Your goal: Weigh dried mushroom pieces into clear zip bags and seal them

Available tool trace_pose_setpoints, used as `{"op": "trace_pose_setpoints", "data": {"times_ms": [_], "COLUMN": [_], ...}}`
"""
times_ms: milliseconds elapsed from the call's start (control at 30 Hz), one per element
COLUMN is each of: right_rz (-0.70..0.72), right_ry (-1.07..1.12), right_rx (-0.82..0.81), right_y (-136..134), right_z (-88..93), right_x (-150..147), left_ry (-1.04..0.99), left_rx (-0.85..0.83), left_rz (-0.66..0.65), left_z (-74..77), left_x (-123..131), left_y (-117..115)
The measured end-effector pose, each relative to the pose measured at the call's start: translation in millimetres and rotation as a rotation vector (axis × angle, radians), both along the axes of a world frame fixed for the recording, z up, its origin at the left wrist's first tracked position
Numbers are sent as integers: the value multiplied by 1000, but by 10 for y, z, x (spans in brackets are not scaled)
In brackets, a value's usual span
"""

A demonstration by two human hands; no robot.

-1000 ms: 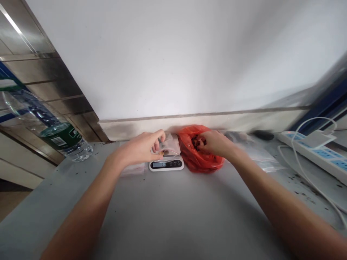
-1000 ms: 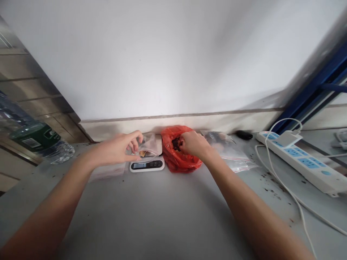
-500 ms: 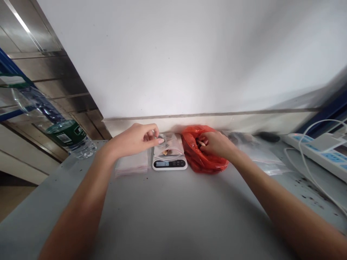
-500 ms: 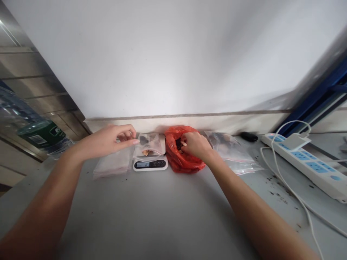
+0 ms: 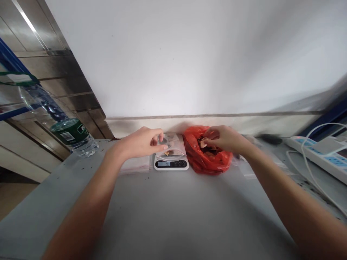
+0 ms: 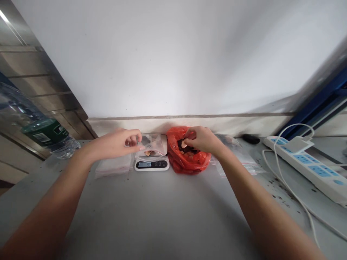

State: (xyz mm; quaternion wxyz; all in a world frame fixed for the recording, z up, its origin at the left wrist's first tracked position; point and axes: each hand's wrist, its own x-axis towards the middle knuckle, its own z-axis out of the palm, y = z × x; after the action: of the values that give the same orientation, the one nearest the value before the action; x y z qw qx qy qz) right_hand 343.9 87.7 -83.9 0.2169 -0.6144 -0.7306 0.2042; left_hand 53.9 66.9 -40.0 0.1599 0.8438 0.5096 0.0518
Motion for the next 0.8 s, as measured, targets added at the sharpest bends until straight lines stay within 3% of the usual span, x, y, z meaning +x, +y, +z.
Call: {"op": "trace_pose_setpoints", "data": {"times_ms": [200,367,500,600,700,800], "right_rz": [156,306,365,367,366,352], "right_ry": [305,528,432,297,291,296], "right_rx": [62,107,285,440,466,401], "right_y": [-43,-187,-259,-266,-269,-270], "right_z": [101,178,144,95,92,128], "right_x": [0,-192,-363,-437,-448,-405], "left_ry": [208,32,-163,-176,-109,-22], "left_rx": [45,161,273,267,232,93], "left_rz": [-8,-7,-38,-31,-6,-14], "left_z": [-120,-85,-74,-73,-58,-46], "left_x": [159,228,246,246,216,148], "left_y": [-23,-35,-27,-30,-29,-12]}}
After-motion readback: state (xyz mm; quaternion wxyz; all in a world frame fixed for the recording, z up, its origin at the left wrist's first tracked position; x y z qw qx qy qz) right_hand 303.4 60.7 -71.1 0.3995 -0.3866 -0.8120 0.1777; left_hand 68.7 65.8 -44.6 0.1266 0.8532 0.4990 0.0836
